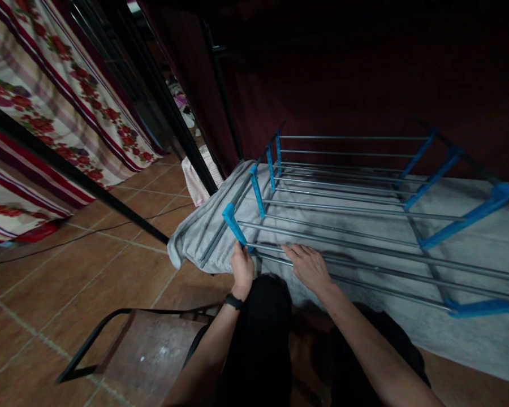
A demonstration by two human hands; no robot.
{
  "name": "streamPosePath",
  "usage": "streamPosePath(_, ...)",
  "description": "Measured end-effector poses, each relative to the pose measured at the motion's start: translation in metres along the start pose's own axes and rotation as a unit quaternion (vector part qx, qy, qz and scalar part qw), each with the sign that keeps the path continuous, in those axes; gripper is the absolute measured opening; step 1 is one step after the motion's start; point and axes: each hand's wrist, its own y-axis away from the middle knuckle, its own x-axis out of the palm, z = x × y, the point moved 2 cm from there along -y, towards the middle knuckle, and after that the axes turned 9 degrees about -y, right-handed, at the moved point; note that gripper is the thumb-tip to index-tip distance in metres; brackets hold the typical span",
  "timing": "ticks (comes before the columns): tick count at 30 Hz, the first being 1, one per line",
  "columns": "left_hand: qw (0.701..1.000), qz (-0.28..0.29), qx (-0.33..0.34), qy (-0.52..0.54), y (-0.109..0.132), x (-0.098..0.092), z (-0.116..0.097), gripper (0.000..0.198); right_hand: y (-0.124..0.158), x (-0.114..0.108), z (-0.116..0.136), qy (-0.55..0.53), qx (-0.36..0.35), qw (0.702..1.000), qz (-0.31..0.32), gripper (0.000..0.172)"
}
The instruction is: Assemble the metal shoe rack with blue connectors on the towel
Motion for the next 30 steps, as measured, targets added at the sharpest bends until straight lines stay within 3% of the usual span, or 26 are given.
streamPosePath(8, 1.000, 0.001, 0.010, -0.018, -0.002, 0.000, 0.002, 0.029, 0.001, 0.002, -0.003, 0.009, -0.005, 1.000, -0.009, 0.055)
streamPosePath(26, 0.999, 0.027, 0.014, -0.032, -0.002, -0.005, -0.003, 0.039, 0.002, -0.003, -0.002, -0.010, -0.008, 1.000, 0.000, 0.054)
streamPosePath(30, 0.999, 0.033, 0.022, 0.015, -0.001, -0.010, -0.006, 0.035, 0.001, -0.003, -0.002, -0.006, -0.010, 1.000, 0.001, 0.053)
